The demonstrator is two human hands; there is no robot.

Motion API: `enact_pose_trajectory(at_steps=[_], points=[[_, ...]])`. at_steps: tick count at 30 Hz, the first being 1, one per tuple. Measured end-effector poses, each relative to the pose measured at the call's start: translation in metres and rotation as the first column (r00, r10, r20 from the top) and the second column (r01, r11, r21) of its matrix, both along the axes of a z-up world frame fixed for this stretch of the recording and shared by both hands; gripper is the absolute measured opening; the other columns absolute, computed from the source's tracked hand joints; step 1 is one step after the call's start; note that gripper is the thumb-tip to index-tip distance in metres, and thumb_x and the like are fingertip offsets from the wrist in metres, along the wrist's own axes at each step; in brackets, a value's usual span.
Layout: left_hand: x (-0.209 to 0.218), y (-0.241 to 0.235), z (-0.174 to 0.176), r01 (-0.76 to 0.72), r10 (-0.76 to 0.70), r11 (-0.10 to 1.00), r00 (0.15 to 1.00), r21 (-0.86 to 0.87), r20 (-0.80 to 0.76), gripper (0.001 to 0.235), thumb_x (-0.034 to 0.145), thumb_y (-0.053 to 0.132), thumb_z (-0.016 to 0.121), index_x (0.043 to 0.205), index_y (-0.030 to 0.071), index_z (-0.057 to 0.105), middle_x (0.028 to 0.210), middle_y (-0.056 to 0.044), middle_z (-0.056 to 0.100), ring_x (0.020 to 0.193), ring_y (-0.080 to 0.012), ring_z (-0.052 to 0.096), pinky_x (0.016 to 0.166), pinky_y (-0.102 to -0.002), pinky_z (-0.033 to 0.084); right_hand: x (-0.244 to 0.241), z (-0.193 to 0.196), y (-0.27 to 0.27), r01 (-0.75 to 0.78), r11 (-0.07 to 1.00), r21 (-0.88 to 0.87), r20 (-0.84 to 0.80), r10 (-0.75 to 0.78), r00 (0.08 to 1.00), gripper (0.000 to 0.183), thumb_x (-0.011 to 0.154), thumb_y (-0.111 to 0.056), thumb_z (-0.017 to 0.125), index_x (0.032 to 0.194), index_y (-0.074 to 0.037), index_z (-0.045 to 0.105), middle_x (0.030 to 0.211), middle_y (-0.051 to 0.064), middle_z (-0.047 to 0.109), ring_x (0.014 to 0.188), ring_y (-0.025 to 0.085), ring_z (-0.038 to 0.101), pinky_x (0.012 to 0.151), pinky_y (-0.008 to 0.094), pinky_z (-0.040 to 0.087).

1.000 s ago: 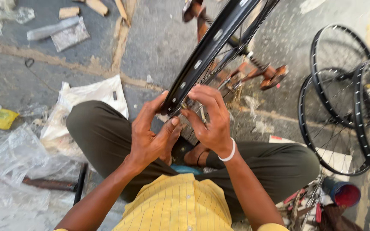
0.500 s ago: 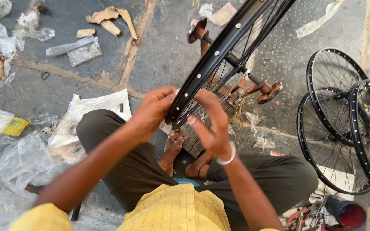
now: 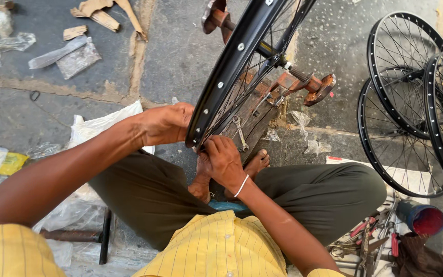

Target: The person is sitting on the ground and working on a bicycle wheel mounted on a truing stand. They use a wrench to tighten the nuts on the rim and adjust the spokes to true the wheel.

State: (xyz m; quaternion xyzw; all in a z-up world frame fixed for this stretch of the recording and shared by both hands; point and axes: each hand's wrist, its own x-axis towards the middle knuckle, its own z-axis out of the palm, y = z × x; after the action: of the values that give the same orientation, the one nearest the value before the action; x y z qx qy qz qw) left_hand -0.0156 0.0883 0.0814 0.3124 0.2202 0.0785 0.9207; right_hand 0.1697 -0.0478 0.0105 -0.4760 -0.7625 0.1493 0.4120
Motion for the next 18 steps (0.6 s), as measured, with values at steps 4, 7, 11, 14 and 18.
enact_pose_trajectory(at_steps=[4,7,11,14,18], points=[[-0.002,0.001,0.0,-0.016,0.014,1.0,0.996,-0.021,-0.087,0.026,0.088,0.023,0.08,0.102,0.004,0.072,0.095,-0.004,0.073,0.086,-0.0142,0.068,0.079,-0.033,0.054,-0.001,-0.008,0.004,-0.013,1.0,0.025,-0.017,0.013,1.0,0.032,0.08,-0.009,0.076,0.105,0.0,0.059,0.103,0.016,0.061,0.1,0.036,0.063,0.092,0.046,0.051],[0.006,-0.003,0.006,-0.042,0.049,0.999,0.972,0.035,-0.229,0.021,0.083,0.017,0.081,0.099,0.005,0.074,0.091,-0.003,0.073,0.08,-0.0119,0.067,0.073,-0.029,0.053,0.001,-0.018,0.005,-0.016,1.0,0.025,-0.015,0.016,1.0,0.032,0.078,-0.006,0.075,0.105,-0.001,0.058,0.104,0.016,0.061,0.102,0.036,0.062,0.093,0.047,0.051],[0.03,-0.007,0.025,0.129,0.075,0.93,0.85,0.345,-0.521,0.023,0.073,0.018,0.086,0.086,0.001,0.077,0.077,-0.005,0.072,0.067,-0.0126,0.063,0.057,-0.031,0.047,0.005,-0.041,0.009,0.024,0.998,0.05,0.052,-0.027,0.998,0.036,0.073,0.002,0.07,0.108,0.002,0.06,0.104,0.017,0.061,0.102,0.037,0.061,0.094,0.049,0.05],[0.042,0.004,0.044,0.502,0.075,0.726,0.621,0.47,-0.78,0.029,0.071,0.026,0.088,0.081,0.0,0.078,0.07,-0.008,0.073,0.06,-0.0131,0.065,0.054,-0.03,0.049,0.006,-0.057,0.012,0.026,0.999,0.04,0.088,-0.029,0.996,0.036,0.074,0.001,0.07,0.109,0.001,0.059,0.107,0.017,0.062,0.104,0.036,0.062,0.096,0.05,0.049],[0.038,0.0,0.056,0.467,0.15,0.68,0.667,0.566,-0.73,0.03,0.07,0.027,0.087,0.086,0.004,0.076,0.071,-0.009,0.076,0.058,-0.0093,0.065,0.052,-0.026,0.05,0.006,-0.061,0.01,0.049,0.998,0.032,0.074,-0.051,0.996,0.039,0.075,-0.001,0.07,0.112,0.004,0.059,0.107,0.019,0.06,0.105,0.038,0.062,0.098,0.051,0.049]])
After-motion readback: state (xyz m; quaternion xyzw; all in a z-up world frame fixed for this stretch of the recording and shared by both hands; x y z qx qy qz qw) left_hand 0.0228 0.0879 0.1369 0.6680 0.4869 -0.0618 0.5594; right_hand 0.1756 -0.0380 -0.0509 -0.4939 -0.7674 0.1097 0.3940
